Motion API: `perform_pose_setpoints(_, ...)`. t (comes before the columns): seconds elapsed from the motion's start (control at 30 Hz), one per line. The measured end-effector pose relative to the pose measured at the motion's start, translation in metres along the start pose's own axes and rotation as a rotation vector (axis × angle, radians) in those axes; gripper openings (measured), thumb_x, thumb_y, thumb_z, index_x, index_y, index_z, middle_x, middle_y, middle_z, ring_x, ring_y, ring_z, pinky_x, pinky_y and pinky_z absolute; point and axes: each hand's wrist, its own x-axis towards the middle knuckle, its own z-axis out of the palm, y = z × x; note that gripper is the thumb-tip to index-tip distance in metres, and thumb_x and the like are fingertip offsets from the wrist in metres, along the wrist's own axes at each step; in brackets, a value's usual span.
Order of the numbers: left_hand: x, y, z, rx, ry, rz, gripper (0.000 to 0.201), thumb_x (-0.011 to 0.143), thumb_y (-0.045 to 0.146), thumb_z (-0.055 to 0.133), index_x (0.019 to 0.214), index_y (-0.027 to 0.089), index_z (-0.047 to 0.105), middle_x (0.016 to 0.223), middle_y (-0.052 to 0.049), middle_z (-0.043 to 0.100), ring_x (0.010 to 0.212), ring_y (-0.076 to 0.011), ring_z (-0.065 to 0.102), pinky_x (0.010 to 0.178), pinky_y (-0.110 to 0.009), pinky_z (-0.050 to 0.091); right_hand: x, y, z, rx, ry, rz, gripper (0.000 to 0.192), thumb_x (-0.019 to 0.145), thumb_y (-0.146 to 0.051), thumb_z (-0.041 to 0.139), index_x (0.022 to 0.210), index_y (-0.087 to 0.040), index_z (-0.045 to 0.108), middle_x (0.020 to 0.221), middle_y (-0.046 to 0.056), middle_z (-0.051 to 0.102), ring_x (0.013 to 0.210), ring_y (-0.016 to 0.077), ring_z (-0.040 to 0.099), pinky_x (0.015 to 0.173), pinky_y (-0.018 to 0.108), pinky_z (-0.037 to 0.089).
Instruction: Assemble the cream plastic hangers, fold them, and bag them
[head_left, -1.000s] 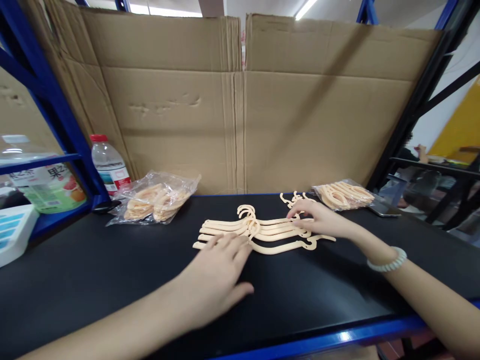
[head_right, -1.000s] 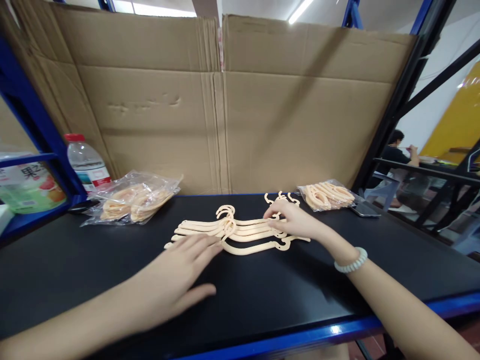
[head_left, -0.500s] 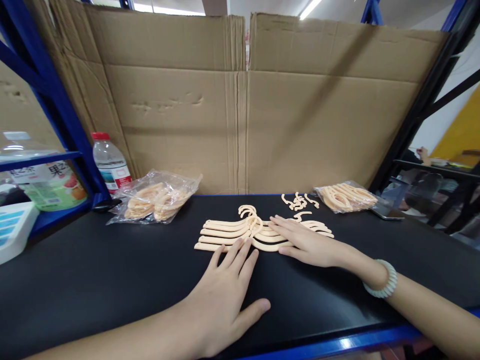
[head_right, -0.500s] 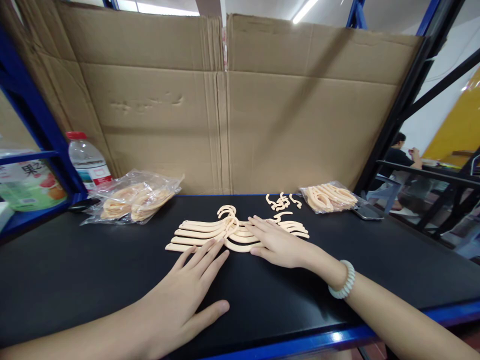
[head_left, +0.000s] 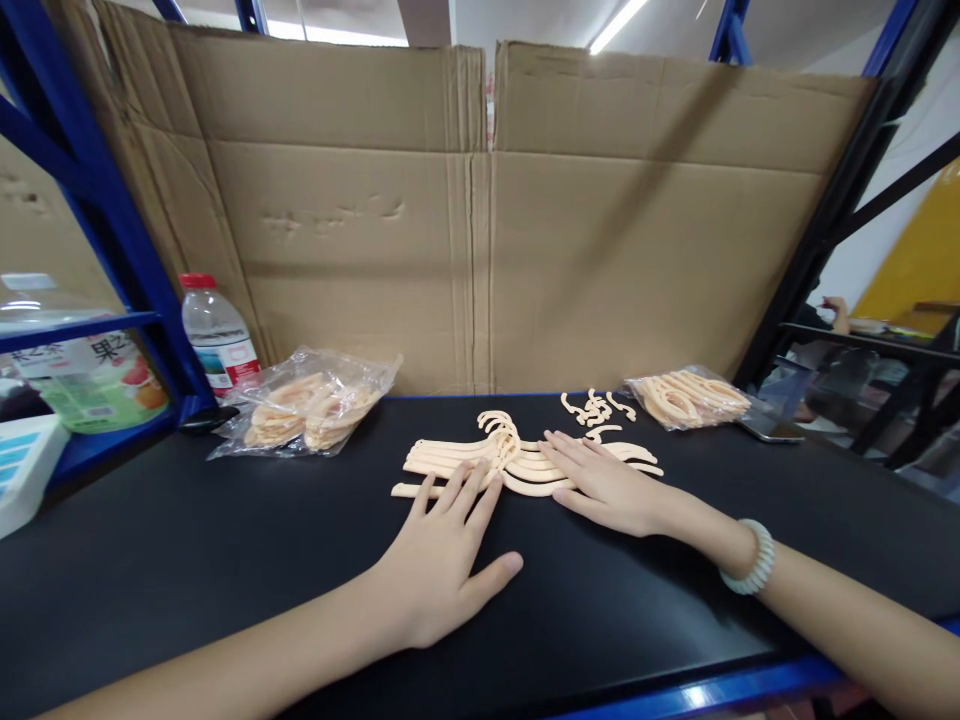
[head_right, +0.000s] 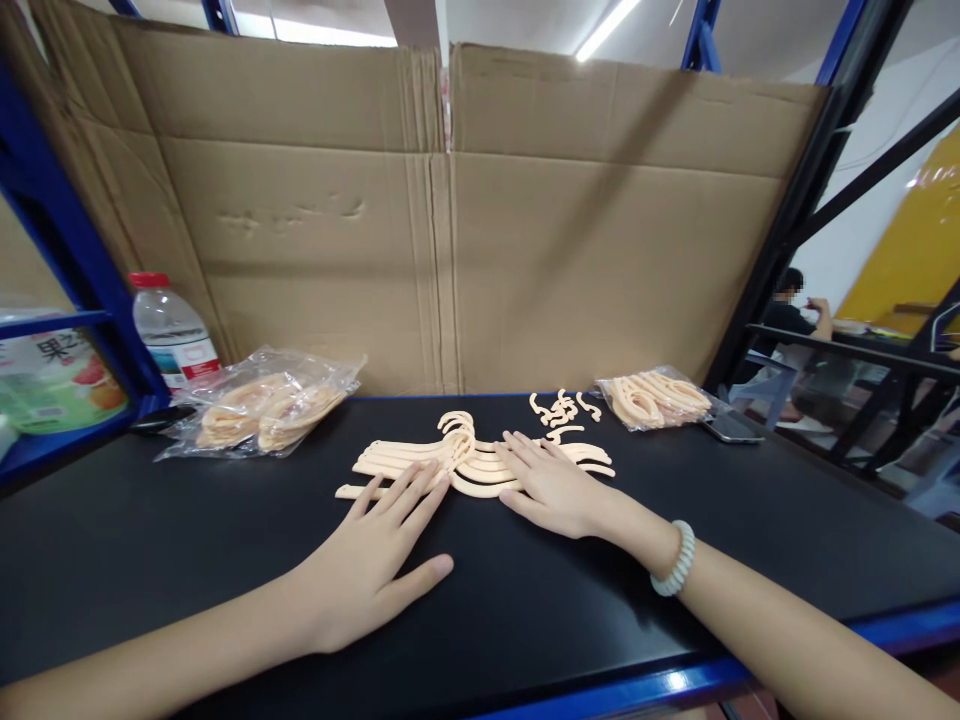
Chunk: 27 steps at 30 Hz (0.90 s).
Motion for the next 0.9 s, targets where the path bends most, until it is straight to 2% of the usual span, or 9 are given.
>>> perform_pose_setpoints(0.3,0.011,-0.001,0.002,0.0,0.02,-0.009,0.076,0.091,0.065,0.019,0.15,0.016,0.015,0.156,-0.009,0.006,0.144,-0.0298,0.003,0.114,-0.057,0.006,0.008,0.011,-0.001,-0.013,0.023,-0.014,0.068,0.097,-0.05,0.026,0.148,-0.007,0.022,0.154,0.018,0.017,0.143,0.0268,0.014,0.116,0.049,0.015)
perform_pose_setpoints(0.6,0.009,-0.002,0.004,-0.018,0.058,0.0,0.073,0.092,0.062,0.023,0.15,0.018,0.014,0.157,-0.007,0.008,0.145,-0.029,0.003,0.114,-0.058,0.006,0.011,0.021,0.004,0.006,0.096,-0.034,0.068,0.095,-0.054,0.031,0.148,-0.012,0.027,0.154,0.013,0.02,0.143,0.0262,0.016,0.116,0.047,0.016)
perform_pose_setpoints(0.67,0.01,-0.002,0.005,-0.017,0.072,0.0,0.072,0.092,0.062,0.023,0.15,0.019,0.014,0.157,-0.006,0.008,0.145,-0.0293,0.003,0.113,-0.058,0.005,0.016,0.026,-0.002,-0.037,0.193,0.06,0.069,0.094,-0.053,0.033,0.147,-0.01,0.028,0.154,0.013,0.025,0.142,0.0247,0.02,0.116,0.042,0.017)
perform_pose_setpoints(0.73,0.01,-0.002,0.006,-0.011,0.075,-0.001,0.072,0.092,0.061,0.023,0.15,0.019,0.015,0.157,-0.007,0.009,0.145,-0.0296,0.003,0.113,-0.059,0.005,0.024,0.037,-0.015,-0.093,0.287,0.258,0.065,0.095,-0.047,0.035,0.145,-0.007,0.031,0.15,0.015,0.032,0.139,0.0239,0.028,0.113,0.036,0.023)
perform_pose_setpoints(0.77,0.01,-0.002,0.006,-0.006,0.075,-0.004,0.072,0.092,0.061,0.023,0.15,0.019,0.015,0.157,-0.007,0.009,0.145,-0.0299,0.003,0.113,-0.06,0.004,0.029,0.046,-0.023,-0.123,0.285,0.406,0.062,0.095,-0.044,0.035,0.144,-0.007,0.032,0.148,0.016,0.037,0.137,0.0241,0.033,0.111,0.034,0.027)
perform_pose_setpoints(0.8,0.009,-0.002,0.006,0.0,0.08,-0.014,0.073,0.092,0.062,0.024,0.15,0.019,0.015,0.157,-0.008,0.009,0.144,-0.0307,0.003,0.112,-0.061,0.004,0.035,0.055,-0.031,-0.126,0.257,0.491,0.059,0.095,-0.042,0.036,0.14,-0.003,0.039,0.141,0.021,0.045,0.131,0.0283,0.042,0.106,0.037,0.033)
perform_pose_setpoints(0.83,0.009,-0.001,0.006,0.007,0.09,-0.03,0.073,0.091,0.062,0.025,0.15,0.019,0.016,0.157,-0.009,0.009,0.144,-0.0318,0.003,0.112,-0.062,0.004,0.041,0.065,-0.039,-0.122,0.22,0.542,0.056,0.094,-0.041,0.038,0.13,0.0,0.05,0.129,0.025,0.056,0.12,0.0321,0.052,0.099,0.038,0.039)
perform_pose_setpoints(0.9,0.008,0.0,0.006,0.026,0.121,-0.067,0.074,0.091,0.063,0.027,0.15,0.019,0.019,0.157,-0.011,0.009,0.144,-0.0346,0.003,0.11,-0.064,0.003,0.053,0.084,-0.05,-0.108,0.12,0.647,0.055,0.092,-0.045,0.041,0.104,0.002,0.067,0.102,0.029,0.067,0.099,0.0355,0.064,0.085,0.039,0.046)
